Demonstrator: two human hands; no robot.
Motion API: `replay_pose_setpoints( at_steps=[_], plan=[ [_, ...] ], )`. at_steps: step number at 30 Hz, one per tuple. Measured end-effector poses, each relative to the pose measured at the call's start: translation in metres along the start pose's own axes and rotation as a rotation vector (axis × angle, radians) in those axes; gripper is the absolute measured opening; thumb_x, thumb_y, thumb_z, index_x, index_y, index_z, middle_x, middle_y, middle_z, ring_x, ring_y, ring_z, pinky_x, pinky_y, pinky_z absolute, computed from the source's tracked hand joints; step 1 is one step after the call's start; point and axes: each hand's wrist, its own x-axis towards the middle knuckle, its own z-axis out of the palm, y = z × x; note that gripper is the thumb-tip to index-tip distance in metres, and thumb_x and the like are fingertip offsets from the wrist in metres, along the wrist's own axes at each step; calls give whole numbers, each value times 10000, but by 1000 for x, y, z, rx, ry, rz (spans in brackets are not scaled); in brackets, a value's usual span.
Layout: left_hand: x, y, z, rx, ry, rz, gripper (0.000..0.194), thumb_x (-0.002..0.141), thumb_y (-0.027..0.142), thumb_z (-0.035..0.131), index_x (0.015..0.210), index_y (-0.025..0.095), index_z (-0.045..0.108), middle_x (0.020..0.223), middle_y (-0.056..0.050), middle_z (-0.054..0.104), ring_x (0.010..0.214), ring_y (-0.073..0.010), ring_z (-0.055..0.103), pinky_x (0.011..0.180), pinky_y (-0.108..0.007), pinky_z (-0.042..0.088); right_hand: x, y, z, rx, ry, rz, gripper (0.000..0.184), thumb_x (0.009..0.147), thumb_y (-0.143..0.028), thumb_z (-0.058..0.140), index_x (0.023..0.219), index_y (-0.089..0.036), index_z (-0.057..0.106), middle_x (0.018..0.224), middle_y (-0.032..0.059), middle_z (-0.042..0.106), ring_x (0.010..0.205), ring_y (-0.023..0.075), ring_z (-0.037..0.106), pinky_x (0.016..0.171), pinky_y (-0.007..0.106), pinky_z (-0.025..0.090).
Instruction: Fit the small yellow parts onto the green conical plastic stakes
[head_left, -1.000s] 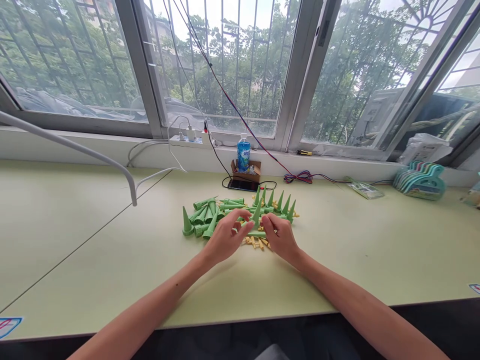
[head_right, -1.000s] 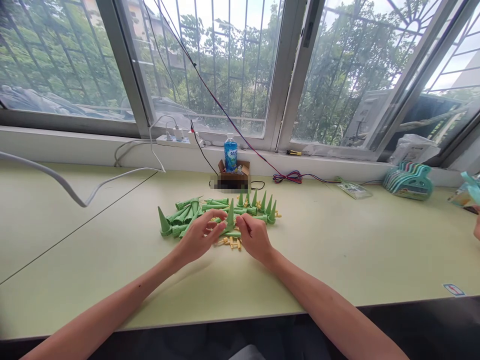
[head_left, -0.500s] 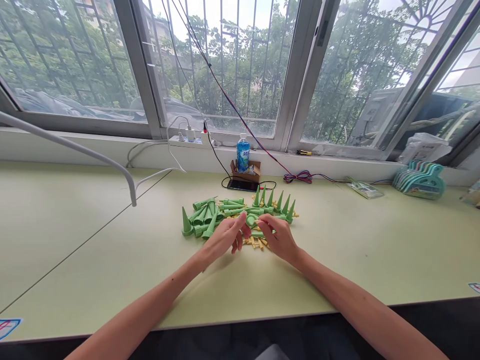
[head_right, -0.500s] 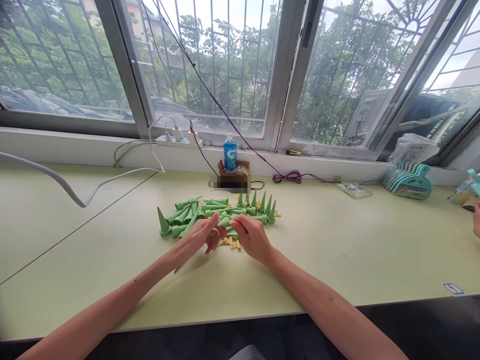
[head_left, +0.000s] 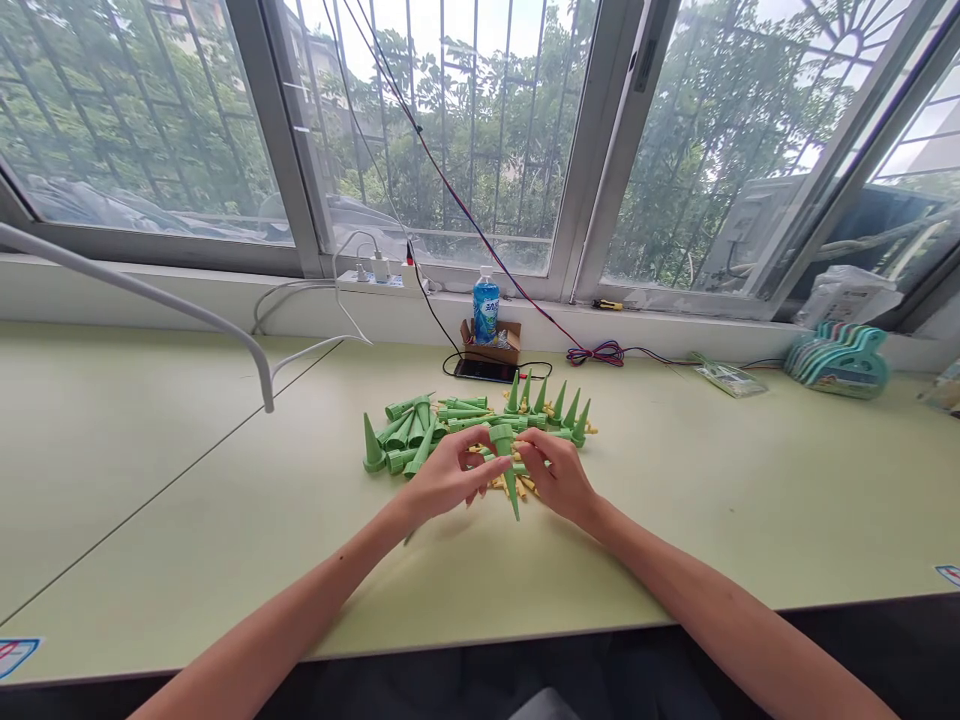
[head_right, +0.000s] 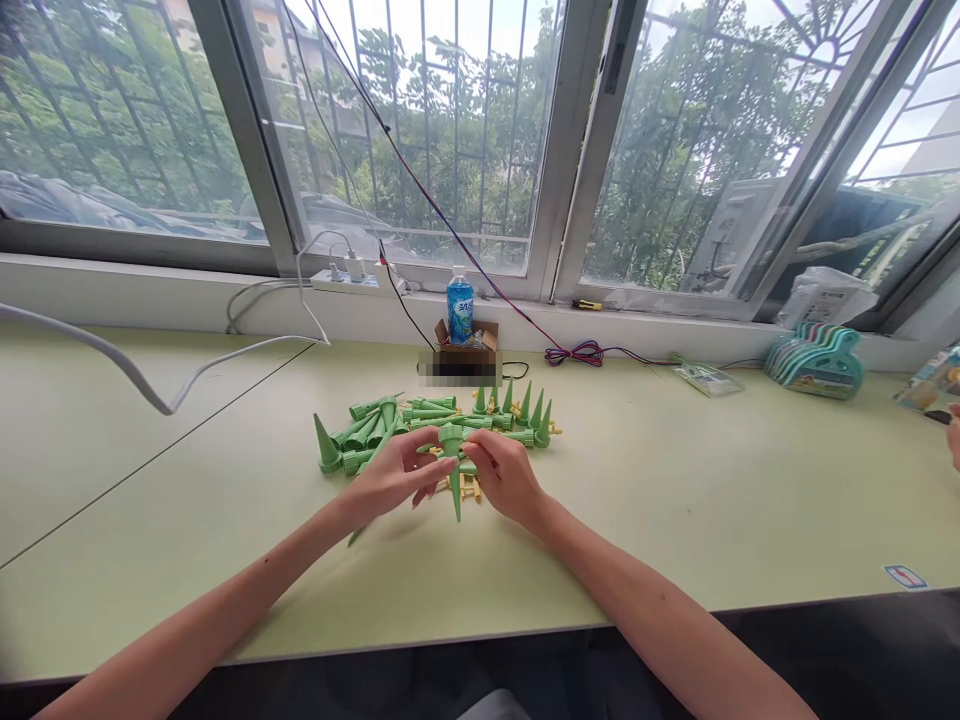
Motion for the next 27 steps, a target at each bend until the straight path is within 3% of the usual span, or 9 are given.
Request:
replay_pose_setpoints(
  at_steps=[4, 9, 14, 17, 21, 27],
  plan=[
    [-1, -1, 5, 114, 85, 76, 424, 809, 421, 681, 1131, 192, 529, 606, 64, 490, 491, -100, 490, 409, -201, 406, -1, 1, 2, 12, 2, 35, 420, 1023, -392, 346, 643, -213, 349, 565, -33, 390, 501, 110, 352, 497, 253, 290],
    [1, -6, 7, 165, 117, 133, 425, 825, 406, 664, 1166, 194, 526, 693, 41, 500, 543, -100, 502, 471, -217, 456, -2, 1, 3, 44, 6, 67, 413, 1029, -387, 329, 656, -214, 367, 565, -30, 409, 497, 114, 377, 508, 257, 307],
    [2, -7, 6, 203, 143, 181, 267, 843, 419, 643, 967, 194, 568, 857, -10, 576, 556, -78, 486, 477, -205, 447, -3, 3, 4, 33, 81, 89, 405, 1021, -400, 356, 664, -211, 387, 563, -34, 397, 507, 116, 357, 512, 256, 304],
    [2, -5, 6, 187, 161, 152, 278, 867, 460, 611, 861, 183, 582, 754, 0, 578, 513, -78, 470, 442, -195, 414, -3, 4, 4, 65, 120, 124, 371, 1018, -409, 374, 721, -205, 460, 560, -39, 405, 495, 114, 367, 504, 249, 316],
    [4, -4, 6, 66, 110, 68, 487, 917, 572, 481, 686, 156, 585, 522, 14, 498, 428, -95, 476, 388, -199, 368, -2, 4, 3, 76, 138, 138, 352, 1010, -424, 397, 765, -200, 515, 560, -37, 429, 479, 112, 384, 478, 239, 326],
    [5, 1, 5, -158, -21, -83, 743, 884, 733, 354, 677, 97, 678, 545, -35, 558, 362, -86, 475, 363, -213, 370, -1, 0, 3, 12, 150, 56, 339, 1008, -398, 412, 795, -189, 573, 624, -3, 534, 533, 121, 453, 522, 242, 382]
  ],
)
